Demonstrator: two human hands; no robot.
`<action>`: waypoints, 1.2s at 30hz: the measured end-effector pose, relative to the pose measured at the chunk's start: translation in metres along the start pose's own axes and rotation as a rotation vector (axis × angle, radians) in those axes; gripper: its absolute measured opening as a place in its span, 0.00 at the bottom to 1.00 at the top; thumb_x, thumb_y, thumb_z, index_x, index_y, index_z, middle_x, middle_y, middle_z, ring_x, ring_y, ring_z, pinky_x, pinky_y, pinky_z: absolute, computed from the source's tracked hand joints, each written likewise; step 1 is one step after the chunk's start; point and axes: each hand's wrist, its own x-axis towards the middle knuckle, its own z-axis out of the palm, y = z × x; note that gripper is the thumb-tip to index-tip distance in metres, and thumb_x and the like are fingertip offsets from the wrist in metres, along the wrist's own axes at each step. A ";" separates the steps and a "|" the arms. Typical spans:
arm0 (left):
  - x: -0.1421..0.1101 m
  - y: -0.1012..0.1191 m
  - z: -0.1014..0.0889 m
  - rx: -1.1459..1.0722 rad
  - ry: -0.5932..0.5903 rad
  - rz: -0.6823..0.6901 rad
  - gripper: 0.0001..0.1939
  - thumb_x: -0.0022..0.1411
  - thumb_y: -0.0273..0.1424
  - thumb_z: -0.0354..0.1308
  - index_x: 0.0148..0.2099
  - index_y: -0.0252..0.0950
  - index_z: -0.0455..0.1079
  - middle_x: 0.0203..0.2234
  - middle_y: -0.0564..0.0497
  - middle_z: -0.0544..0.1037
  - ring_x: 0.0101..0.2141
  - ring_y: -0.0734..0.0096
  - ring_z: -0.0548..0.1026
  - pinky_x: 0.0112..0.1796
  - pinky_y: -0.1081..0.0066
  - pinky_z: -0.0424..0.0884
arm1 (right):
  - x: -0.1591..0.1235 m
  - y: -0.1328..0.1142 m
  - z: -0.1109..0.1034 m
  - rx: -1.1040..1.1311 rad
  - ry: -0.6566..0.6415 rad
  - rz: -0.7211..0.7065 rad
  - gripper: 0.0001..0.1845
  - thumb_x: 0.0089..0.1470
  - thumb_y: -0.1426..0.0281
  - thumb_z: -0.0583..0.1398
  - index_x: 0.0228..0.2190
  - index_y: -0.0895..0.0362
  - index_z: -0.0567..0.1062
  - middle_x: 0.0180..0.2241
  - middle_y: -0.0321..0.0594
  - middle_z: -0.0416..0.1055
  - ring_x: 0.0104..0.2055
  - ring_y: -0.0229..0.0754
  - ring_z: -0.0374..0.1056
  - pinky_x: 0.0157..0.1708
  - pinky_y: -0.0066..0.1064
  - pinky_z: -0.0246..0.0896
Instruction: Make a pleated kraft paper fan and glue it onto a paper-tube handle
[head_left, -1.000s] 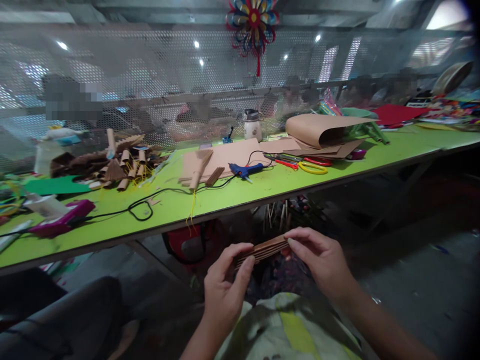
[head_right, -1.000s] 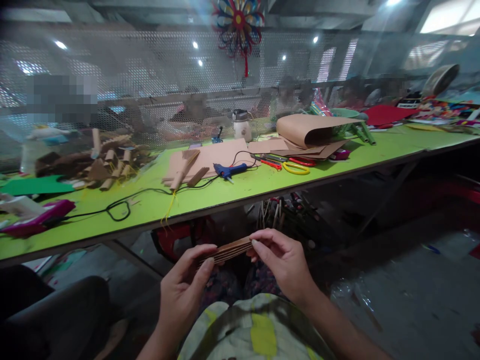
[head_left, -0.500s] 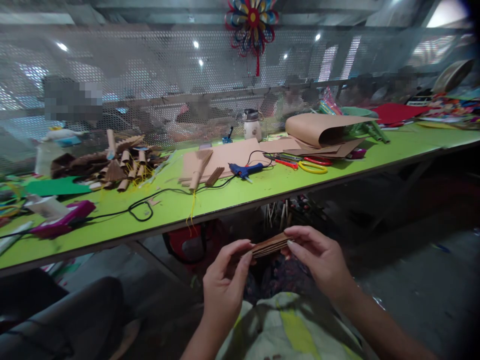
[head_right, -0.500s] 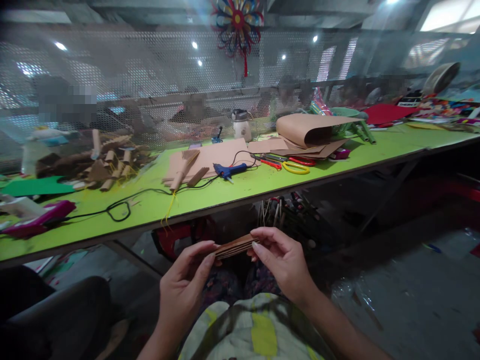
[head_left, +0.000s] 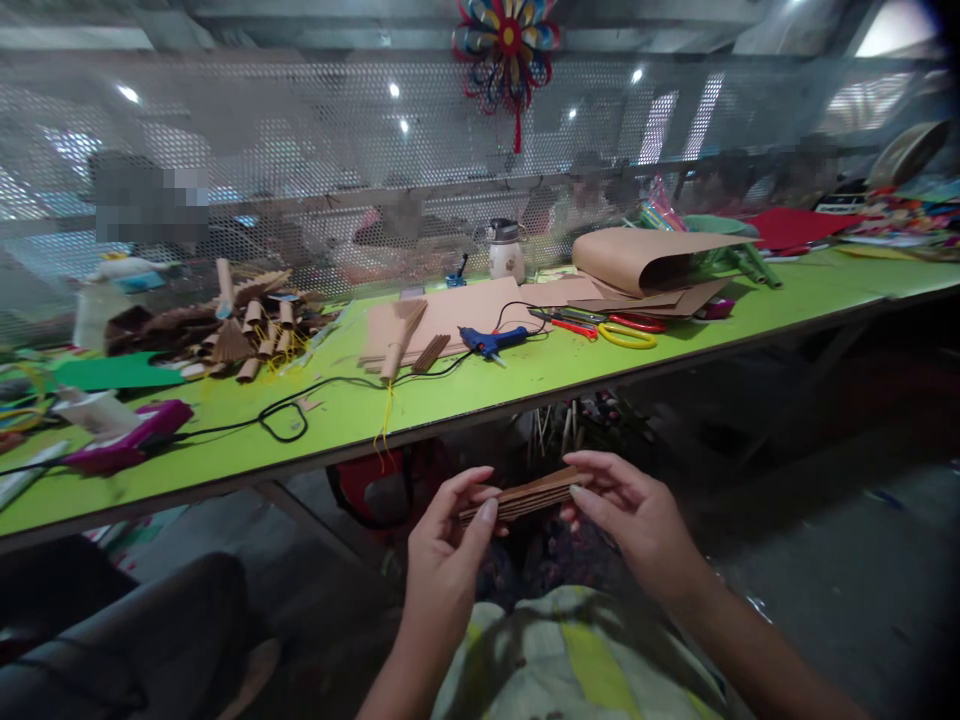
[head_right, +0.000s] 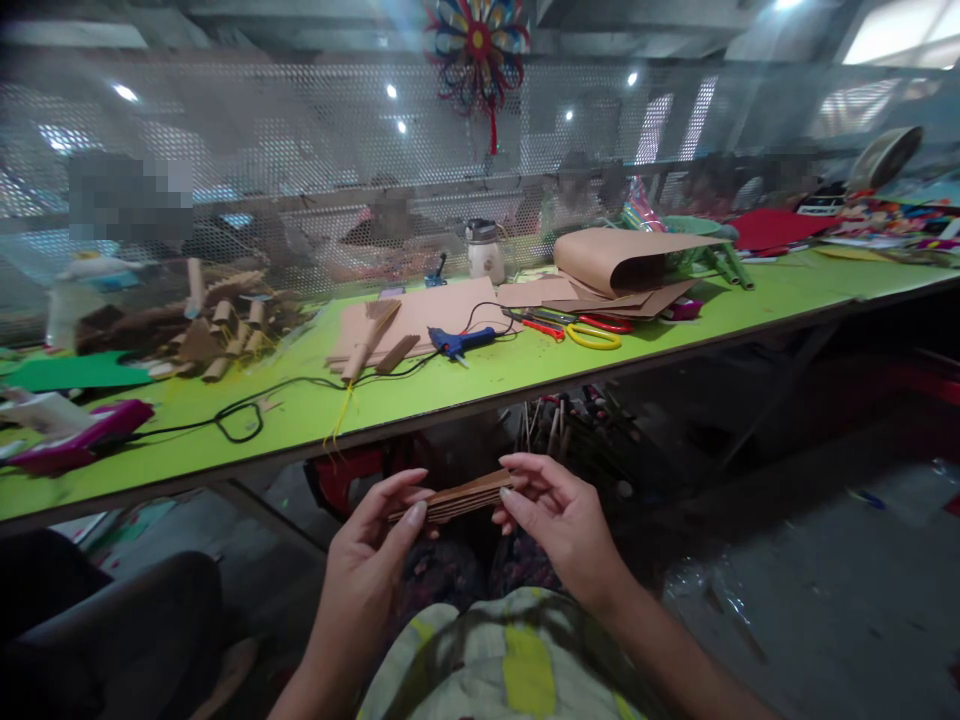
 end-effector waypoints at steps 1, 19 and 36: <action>0.001 0.000 0.000 -0.014 0.005 -0.010 0.16 0.55 0.35 0.62 0.46 0.36 0.71 0.33 0.50 0.76 0.31 0.73 0.72 0.32 0.75 0.71 | 0.000 0.000 0.000 -0.006 -0.003 0.010 0.13 0.51 0.68 0.63 0.40 0.56 0.73 0.31 0.36 0.74 0.29 0.35 0.71 0.29 0.26 0.70; 0.015 -0.002 0.009 -0.405 0.017 -0.208 0.21 0.51 0.32 0.66 0.48 0.37 0.69 0.31 0.52 0.74 0.28 0.79 0.71 0.32 0.78 0.69 | 0.004 0.007 0.012 0.168 0.046 0.090 0.10 0.50 0.66 0.65 0.30 0.60 0.74 0.26 0.40 0.76 0.24 0.34 0.69 0.23 0.24 0.64; 0.030 -0.006 0.033 -0.478 -0.025 -0.214 0.11 0.53 0.34 0.64 0.34 0.32 0.70 0.24 0.53 0.71 0.22 0.81 0.66 0.24 0.80 0.64 | 0.005 0.019 0.034 0.152 0.006 0.142 0.12 0.48 0.64 0.66 0.29 0.60 0.74 0.25 0.37 0.72 0.24 0.33 0.65 0.22 0.23 0.61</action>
